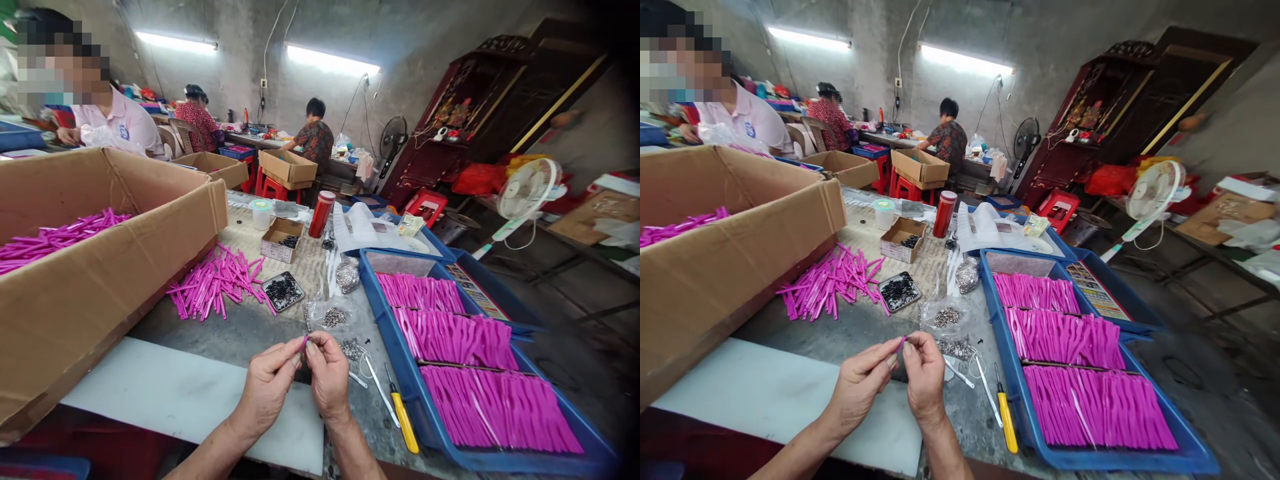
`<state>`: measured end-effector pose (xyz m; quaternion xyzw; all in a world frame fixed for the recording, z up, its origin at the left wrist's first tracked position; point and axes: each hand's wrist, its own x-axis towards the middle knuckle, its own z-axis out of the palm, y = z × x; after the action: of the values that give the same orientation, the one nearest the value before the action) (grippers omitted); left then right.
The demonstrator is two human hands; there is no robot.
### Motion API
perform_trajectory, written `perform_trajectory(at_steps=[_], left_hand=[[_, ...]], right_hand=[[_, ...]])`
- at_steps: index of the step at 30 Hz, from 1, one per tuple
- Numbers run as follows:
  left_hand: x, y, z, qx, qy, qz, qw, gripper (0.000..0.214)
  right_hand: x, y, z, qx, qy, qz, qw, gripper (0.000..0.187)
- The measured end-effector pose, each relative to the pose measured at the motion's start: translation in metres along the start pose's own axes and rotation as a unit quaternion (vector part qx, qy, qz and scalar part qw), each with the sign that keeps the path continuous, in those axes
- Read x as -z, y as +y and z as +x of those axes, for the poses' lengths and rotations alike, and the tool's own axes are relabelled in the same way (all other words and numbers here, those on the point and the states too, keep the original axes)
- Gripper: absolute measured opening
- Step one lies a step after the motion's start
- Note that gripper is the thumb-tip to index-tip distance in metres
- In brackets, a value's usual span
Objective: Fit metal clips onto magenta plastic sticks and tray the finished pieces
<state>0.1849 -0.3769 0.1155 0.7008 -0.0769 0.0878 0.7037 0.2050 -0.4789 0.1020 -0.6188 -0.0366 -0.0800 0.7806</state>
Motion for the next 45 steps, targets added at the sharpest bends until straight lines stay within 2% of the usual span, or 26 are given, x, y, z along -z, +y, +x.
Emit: perform_trajectory(at_steps=[5,12,22,38,45], left_hand=[[-0.0002,0.0035,-0.0008,-0.009,-0.004,0.017,1.0,0.026],[-0.001,0.003,-0.0016,-0.022,0.0,0.013,1.0,0.026],[-0.0014,0.0007,-0.0004,0.009,0.002,-0.014,1.0,0.026],[-0.0008,0.0034,0.001,-0.005,0.001,0.008,1.0,0.026],[0.0004,0.0019,0.0006,0.005,0.011,-0.005,1.0,0.025]], right_hand=[[-0.0015,-0.0042,-0.0004,0.012,0.003,-0.039,0.999,0.018],[-0.0044,-0.0037,-0.0029,-0.009,0.0,-0.032,0.999,0.024],[-0.0041,-0.0078,-0.0023,-0.001,-0.021,-0.037,0.999,0.028],[-0.0009,-0.0041,0.0,0.017,0.0,-0.049,0.999,0.013],[-0.0025,-0.0056,-0.0002,0.01,-0.002,-0.007,1.0,0.009]])
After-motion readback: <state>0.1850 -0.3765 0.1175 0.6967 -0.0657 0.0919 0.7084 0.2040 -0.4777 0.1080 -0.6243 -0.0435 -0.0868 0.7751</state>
